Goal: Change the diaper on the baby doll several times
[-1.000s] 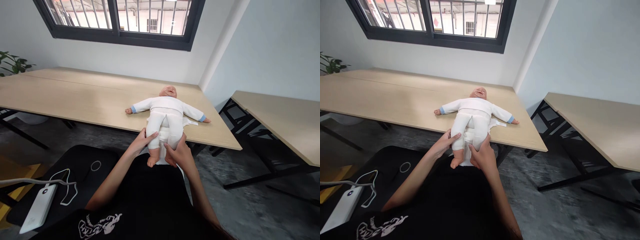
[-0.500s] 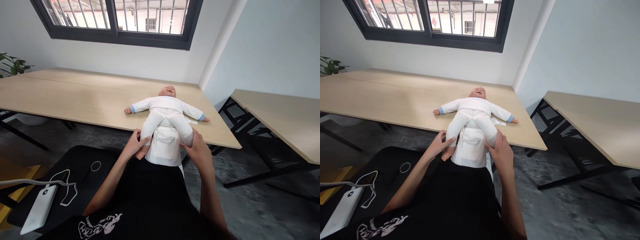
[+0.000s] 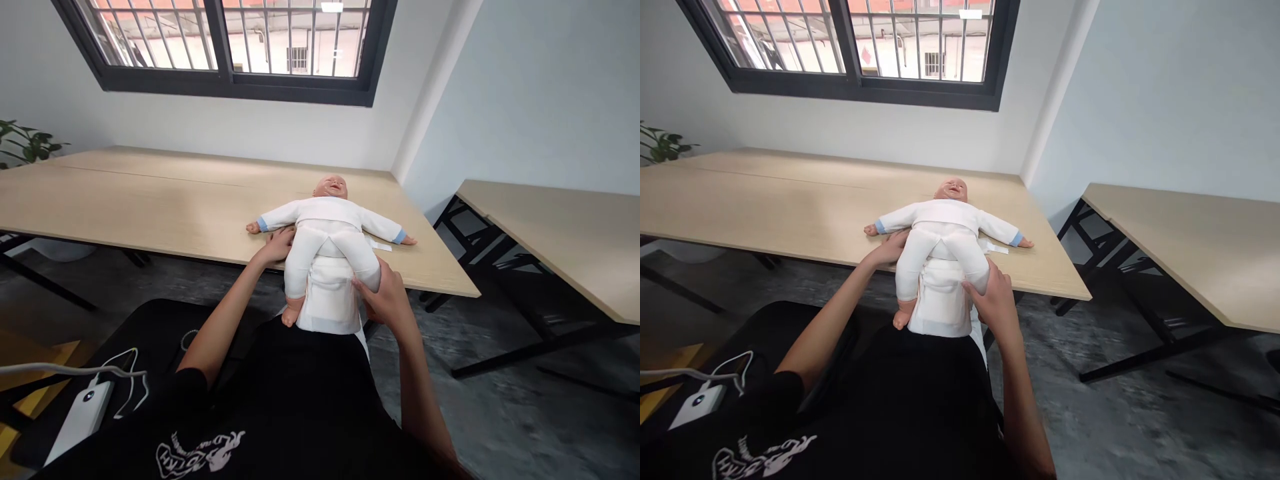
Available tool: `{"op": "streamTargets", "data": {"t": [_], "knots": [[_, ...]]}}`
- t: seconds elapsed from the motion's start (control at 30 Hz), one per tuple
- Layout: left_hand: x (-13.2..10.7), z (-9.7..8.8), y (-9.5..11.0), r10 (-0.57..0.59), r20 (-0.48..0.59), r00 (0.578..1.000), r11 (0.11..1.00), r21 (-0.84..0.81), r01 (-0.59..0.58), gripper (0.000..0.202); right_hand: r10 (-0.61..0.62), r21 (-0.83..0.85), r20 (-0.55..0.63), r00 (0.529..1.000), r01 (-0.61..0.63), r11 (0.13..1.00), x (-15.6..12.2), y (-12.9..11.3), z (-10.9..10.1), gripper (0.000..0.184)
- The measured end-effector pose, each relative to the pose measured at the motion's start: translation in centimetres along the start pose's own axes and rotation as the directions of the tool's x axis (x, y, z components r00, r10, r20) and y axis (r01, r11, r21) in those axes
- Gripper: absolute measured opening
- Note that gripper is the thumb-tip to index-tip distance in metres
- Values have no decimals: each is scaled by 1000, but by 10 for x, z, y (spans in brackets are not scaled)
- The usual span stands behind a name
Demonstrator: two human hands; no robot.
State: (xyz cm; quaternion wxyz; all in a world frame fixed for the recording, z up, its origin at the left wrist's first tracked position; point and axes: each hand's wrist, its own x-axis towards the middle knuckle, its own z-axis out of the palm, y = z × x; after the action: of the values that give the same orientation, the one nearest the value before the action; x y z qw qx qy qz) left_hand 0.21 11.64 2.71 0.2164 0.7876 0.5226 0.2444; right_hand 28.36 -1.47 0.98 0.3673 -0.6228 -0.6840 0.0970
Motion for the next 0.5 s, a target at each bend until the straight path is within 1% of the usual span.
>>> {"op": "streamTargets", "data": {"t": [0.03,0.07,0.13,0.2,0.23,0.33,0.43,0.5], "knots": [[6,1,-1,-8,39,999,999,41,7,51,1,2,-10,1000,-1,1000,0,0,1,76],[11,3,-2,-22,53,998,1000,9,21,53,1,6,-15,1000,-1,1000,0,0,1,75],[19,8,-1,-19,49,999,984,-176,27,52,5,14,-21,1000,-5,1000,0,0,2,75],[23,11,4,18,44,999,924,-382,0,50,16,18,-27,1000,-16,1000,1,0,3,74],[24,13,7,38,46,998,892,-453,-12,51,22,18,-29,999,-21,1000,1,0,3,73],[22,13,18,56,51,997,835,-550,-19,58,37,16,-32,999,-37,999,1,0,3,72],[18,11,27,2,39,999,718,-696,26,64,55,18,-32,998,-54,998,1,0,3,71],[18,10,29,-27,40,999,650,-758,48,74,66,17,-36,997,-66,998,1,0,4,71]]}}
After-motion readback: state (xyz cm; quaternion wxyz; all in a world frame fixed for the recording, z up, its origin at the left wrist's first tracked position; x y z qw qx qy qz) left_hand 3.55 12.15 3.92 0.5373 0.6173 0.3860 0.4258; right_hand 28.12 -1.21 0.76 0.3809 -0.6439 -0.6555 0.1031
